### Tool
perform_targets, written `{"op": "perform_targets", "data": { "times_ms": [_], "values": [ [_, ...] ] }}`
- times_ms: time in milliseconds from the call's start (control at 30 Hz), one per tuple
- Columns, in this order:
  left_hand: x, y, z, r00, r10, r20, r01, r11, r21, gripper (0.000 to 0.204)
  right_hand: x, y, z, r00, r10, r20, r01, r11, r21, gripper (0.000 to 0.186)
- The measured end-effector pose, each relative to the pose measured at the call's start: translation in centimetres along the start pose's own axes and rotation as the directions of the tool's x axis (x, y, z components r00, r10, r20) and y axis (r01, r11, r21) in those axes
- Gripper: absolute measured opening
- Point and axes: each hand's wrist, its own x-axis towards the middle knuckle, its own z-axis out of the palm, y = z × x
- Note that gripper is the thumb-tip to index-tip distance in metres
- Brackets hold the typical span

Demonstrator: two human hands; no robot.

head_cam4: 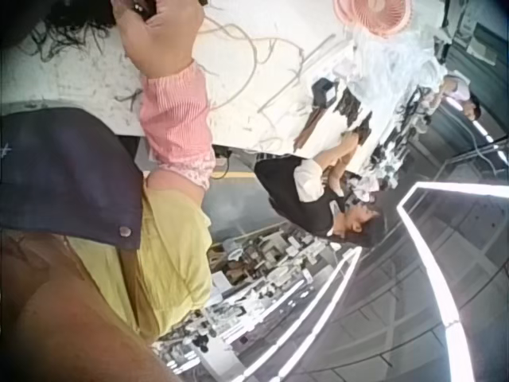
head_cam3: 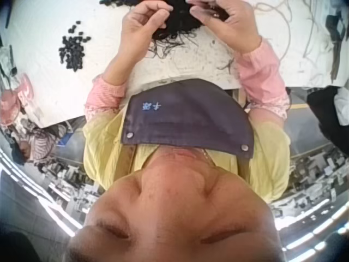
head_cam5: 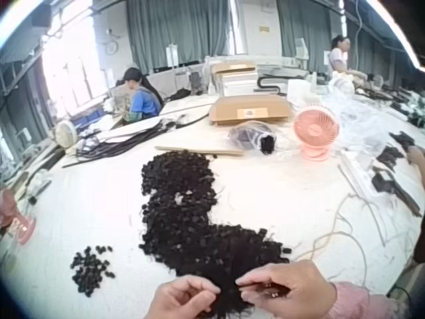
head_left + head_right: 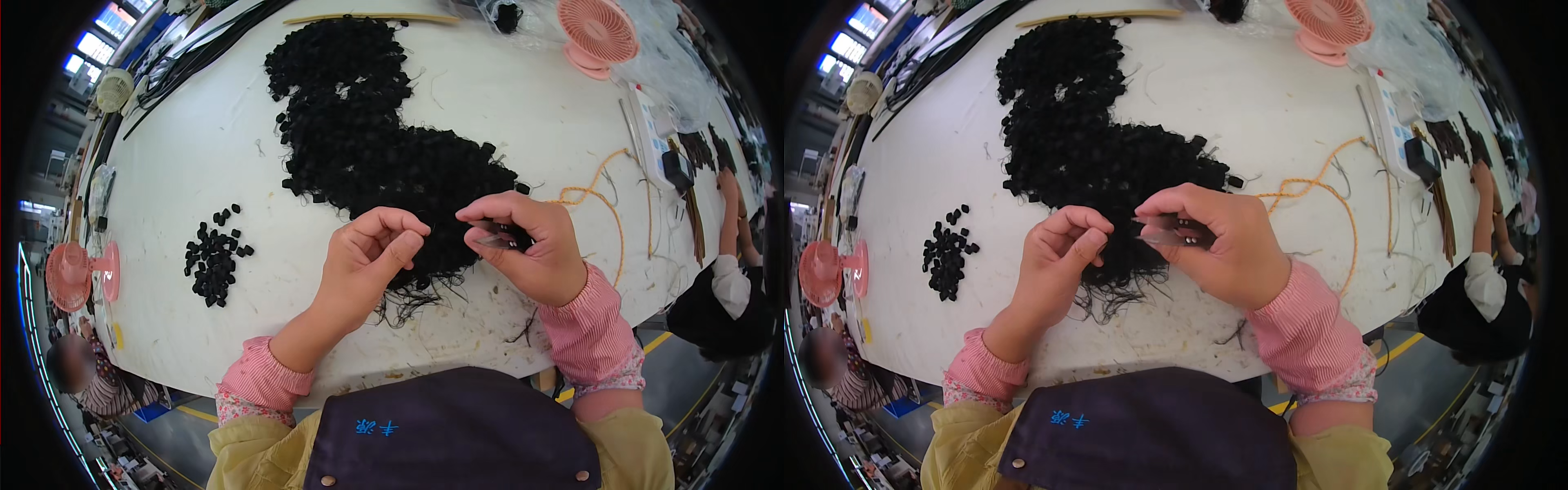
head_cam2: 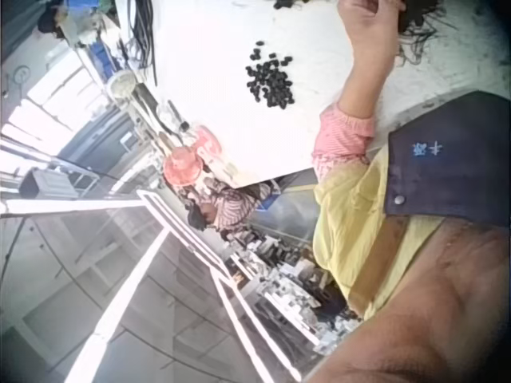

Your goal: The person trims excess threads or material from small black leather components using hand snips.

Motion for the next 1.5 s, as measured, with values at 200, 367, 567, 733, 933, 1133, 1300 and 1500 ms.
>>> {"op": "perform_targets", "data": {
  "times_ms": [200,367,567,733,933,1133,1300,1500],
  "values": [
    [-0.2,0.9,0.3,0.982,-0.184,0.031,0.167,0.789,-0.591,0.014,-0.4,-0.4,1.0,0.991,-0.031,0.132,0.024,0.998,0.05,0.035],
    [-0.3,1.0,0.3,0.965,-0.237,0.11,0.242,0.656,-0.715,0.013,0.0,0.3,1.0,0.933,-0.334,0.133,0.359,0.883,-0.303,0.041],
    [-0.3,1.0,0.3,0.947,-0.272,0.171,0.304,0.589,-0.749,0.014,0.3,1.2,1.5,0.871,-0.488,0.06,0.466,0.781,-0.415,0.043],
    [-0.2,0.9,0.1,0.921,-0.304,0.242,0.372,0.507,-0.778,0.013,0.6,1.0,1.1,0.865,-0.496,0.069,0.477,0.775,-0.413,0.045],
    [-0.1,0.8,0.2,0.955,-0.245,0.168,0.295,0.725,-0.623,0.015,0.1,0.6,0.8,0.928,-0.37,0.046,0.364,0.874,-0.322,0.046],
    [-0.9,2.2,0.9,0.978,0.135,0.158,-0.09,0.96,-0.264,0.036,0.1,-0.1,0.1,0.944,-0.328,0.039,0.327,0.912,-0.249,0.051],
    [-1.0,1.3,1.5,0.985,0.092,0.143,-0.056,0.97,-0.236,0.028,0.2,0.0,0.2,0.911,-0.4,0.103,0.413,0.885,-0.217,0.053],
    [-0.9,1.4,0.9,0.997,-0.005,0.081,0.02,0.984,-0.178,0.014,-0.1,-0.7,0.6,0.985,-0.138,0.105,0.131,0.989,0.064,0.044]
  ]
}}
